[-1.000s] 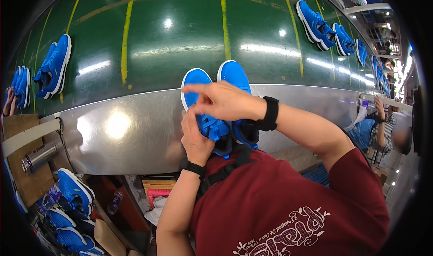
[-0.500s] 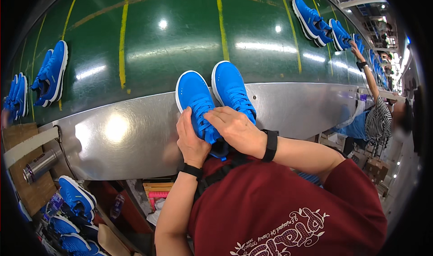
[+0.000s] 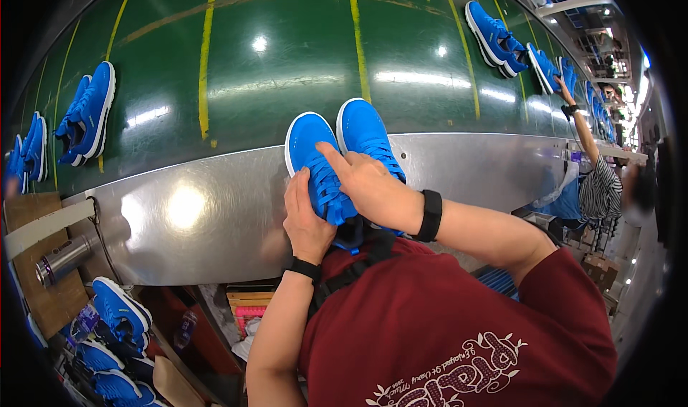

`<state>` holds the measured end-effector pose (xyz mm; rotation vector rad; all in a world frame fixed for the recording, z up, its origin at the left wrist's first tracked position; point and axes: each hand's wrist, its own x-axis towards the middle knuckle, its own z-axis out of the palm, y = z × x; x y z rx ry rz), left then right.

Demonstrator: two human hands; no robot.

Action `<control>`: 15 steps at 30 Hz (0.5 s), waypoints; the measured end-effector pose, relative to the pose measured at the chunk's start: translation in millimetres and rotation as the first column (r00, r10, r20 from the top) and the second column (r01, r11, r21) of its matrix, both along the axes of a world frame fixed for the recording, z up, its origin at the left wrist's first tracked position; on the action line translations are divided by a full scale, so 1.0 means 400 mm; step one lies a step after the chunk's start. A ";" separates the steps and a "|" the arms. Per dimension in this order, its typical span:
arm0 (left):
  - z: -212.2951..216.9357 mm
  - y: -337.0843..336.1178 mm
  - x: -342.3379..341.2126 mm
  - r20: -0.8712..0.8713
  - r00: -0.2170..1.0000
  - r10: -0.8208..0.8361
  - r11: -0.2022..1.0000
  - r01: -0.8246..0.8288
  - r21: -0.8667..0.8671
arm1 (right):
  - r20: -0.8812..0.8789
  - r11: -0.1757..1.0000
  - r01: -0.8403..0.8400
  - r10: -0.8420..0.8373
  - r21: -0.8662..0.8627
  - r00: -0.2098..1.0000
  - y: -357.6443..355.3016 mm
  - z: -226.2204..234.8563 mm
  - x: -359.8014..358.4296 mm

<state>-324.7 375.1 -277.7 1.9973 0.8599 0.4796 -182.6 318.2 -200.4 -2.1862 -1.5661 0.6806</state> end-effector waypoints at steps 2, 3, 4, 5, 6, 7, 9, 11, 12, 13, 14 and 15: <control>-0.009 0.001 -0.003 0.011 1.000 0.002 1.000 -0.002 0.005 | 0.031 1.000 0.009 -0.009 0.010 0.999 -0.002 0.013 -0.016; -0.016 0.003 -0.006 0.004 1.000 -0.012 0.999 0.012 0.040 | 0.060 1.000 0.018 -0.020 0.021 0.998 -0.004 0.018 -0.025; -0.022 0.006 -0.008 -0.003 1.000 -0.026 0.997 0.026 0.076 | 0.061 1.000 0.019 -0.020 0.021 0.998 -0.009 0.016 -0.040; -0.024 0.007 -0.009 -0.003 1.000 -0.026 0.997 0.027 0.076 | 0.112 0.998 0.005 -0.012 0.062 0.994 -0.015 0.012 -0.058; -0.027 0.008 -0.009 -0.003 0.999 -0.033 0.995 0.033 0.092 | 0.164 0.995 -0.010 -0.007 0.102 0.986 -0.018 0.010 -0.068; -0.029 0.009 -0.010 -0.003 0.999 -0.039 0.993 0.040 0.109 | 0.164 0.995 -0.011 -0.007 0.103 0.986 -0.014 0.010 -0.066; -0.023 0.008 -0.008 0.000 1.000 -0.026 0.997 0.026 0.074 | -0.043 0.986 0.162 -0.161 0.029 0.986 0.002 0.006 -0.047; -0.015 0.007 -0.007 0.001 1.000 -0.014 0.999 0.014 0.038 | -0.024 0.998 0.054 -0.054 0.021 0.998 0.010 0.004 -0.011; -0.009 0.009 -0.005 -0.002 1.000 -0.018 0.999 0.019 0.035 | 0.023 0.999 0.010 -0.011 0.034 1.000 0.012 -0.007 -0.004; -0.005 0.009 -0.006 -0.004 1.000 -0.022 0.999 0.022 0.031 | 0.069 0.998 -0.036 0.033 0.044 0.997 0.013 -0.019 0.002; -0.002 0.011 -0.007 -0.004 1.000 -0.018 0.999 0.018 0.034 | 0.021 0.998 -0.047 0.048 -0.043 0.999 0.028 -0.010 0.011; 0.001 0.012 -0.009 -0.019 1.000 -0.023 1.000 0.024 0.017 | 0.021 0.998 -0.051 0.052 -0.040 0.998 0.041 -0.005 0.028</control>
